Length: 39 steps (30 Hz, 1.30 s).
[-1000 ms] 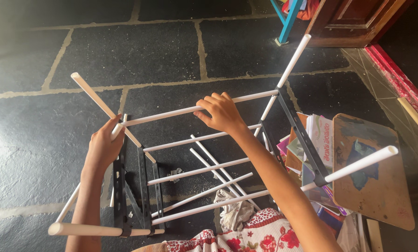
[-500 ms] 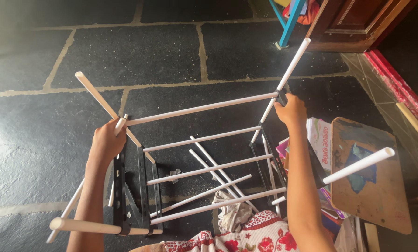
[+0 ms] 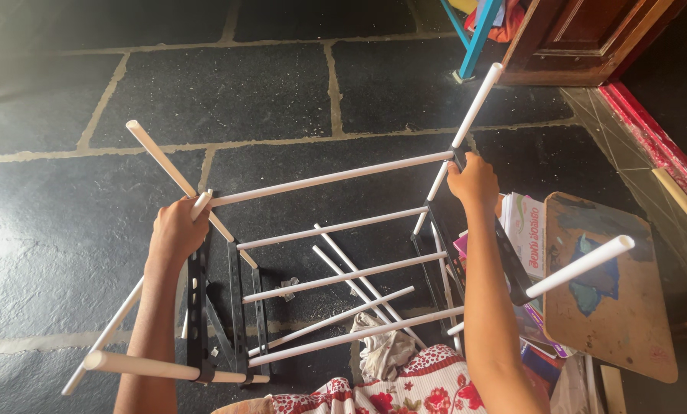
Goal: The person assembles a white plastic and metal rack by inserting horizontal rods into vertical slots on the frame. They handle the rods one at a time, aligning and pushing them into place to build the structure.
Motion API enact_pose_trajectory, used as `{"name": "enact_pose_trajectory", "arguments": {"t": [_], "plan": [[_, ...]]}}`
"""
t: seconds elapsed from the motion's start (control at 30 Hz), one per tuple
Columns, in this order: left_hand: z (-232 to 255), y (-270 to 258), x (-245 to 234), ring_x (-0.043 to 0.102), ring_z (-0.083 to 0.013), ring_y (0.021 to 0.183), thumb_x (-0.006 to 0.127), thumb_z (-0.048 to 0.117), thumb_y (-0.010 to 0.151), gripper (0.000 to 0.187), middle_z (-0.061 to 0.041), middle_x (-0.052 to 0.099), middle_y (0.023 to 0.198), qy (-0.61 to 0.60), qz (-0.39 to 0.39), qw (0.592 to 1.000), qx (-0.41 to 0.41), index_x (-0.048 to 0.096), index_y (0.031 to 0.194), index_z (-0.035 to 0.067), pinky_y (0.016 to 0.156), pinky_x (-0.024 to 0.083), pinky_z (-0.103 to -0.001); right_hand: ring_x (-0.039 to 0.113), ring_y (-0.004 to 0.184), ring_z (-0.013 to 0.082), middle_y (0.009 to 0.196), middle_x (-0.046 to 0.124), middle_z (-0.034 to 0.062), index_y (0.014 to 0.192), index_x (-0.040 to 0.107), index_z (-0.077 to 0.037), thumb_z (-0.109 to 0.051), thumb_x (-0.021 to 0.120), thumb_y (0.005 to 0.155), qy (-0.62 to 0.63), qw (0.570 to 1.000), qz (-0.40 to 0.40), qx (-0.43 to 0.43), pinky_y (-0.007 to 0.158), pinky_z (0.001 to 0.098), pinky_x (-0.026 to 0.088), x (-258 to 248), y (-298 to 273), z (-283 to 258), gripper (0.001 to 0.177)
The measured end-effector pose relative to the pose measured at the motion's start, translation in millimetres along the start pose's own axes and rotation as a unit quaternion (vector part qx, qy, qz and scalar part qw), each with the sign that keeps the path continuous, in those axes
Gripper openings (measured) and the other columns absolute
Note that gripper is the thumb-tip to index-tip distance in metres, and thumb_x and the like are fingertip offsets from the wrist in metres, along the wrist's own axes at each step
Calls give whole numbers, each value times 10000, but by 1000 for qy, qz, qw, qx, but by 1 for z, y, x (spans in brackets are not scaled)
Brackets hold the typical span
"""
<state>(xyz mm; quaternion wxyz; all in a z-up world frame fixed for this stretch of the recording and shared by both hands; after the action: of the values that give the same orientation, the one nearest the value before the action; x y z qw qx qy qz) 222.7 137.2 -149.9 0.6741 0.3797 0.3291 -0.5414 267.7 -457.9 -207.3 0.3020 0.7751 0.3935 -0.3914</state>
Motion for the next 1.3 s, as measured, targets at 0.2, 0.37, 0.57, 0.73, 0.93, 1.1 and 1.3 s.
{"name": "enact_pose_trajectory", "arguments": {"t": [0.2,0.37,0.57,0.73,0.93,1.1,1.3], "plan": [[-4,3,1,728,-322,661,618,197,991,232,-169,733,748,15,0,1000,2,781,1095,68,651,575,-438,617,1217,413,1312,655,188,1357,624,-96,-411,667,946,-5,1000,-21,14,977,511,510,-2,-2,-4,520],[-6,2,4,725,-299,620,615,172,986,225,-165,731,724,12,-11,1000,-18,780,1094,63,605,579,-429,604,1233,404,1332,639,180,1370,607,-102,-429,656,949,3,999,-29,25,973,516,505,-1,-1,-3,535],[0,3,2,723,-297,622,631,151,972,223,-158,728,729,31,-2,999,9,787,1108,68,613,577,-422,604,1243,409,1337,643,188,1377,606,-85,-434,656,959,0,1000,-19,1,995,511,501,5,4,5,547],[4,2,-1,729,-313,657,641,139,959,233,-156,740,752,56,-6,998,19,791,1135,104,656,578,-440,609,1230,414,1317,655,188,1343,618,-76,-444,639,971,-17,1000,-22,-7,986,520,502,8,4,4,523],[7,3,0,733,-321,653,646,111,930,269,-154,740,749,64,-18,998,23,788,1157,128,657,582,-443,616,1229,413,1314,658,198,1309,621,-70,-460,621,987,-22,998,-58,4,993,510,506,18,16,10,506],[5,4,-1,726,-326,658,658,137,954,207,-158,734,742,67,-3,997,41,799,1100,96,660,571,-438,607,1219,420,1296,654,201,1298,602,-75,-468,593,994,-35,997,-63,-5,987,520,494,25,22,12,497],[2,8,4,731,-323,640,653,109,930,219,-156,730,752,70,3,995,67,800,1090,87,638,578,-431,611,1231,407,1293,661,194,1296,587,-63,-463,585,991,-31,996,-88,-13,1004,510,496,30,23,14,502]]}}
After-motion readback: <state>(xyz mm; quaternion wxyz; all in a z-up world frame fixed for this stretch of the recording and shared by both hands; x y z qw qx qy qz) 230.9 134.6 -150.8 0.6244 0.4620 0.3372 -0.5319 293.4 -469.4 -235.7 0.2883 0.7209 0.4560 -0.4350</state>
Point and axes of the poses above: each hand's wrist, its own y-axis towards the middle knuckle, its own x-axis out of the palm, z = x × y, the point moved 9 cm from there along y, towards the middle knuckle
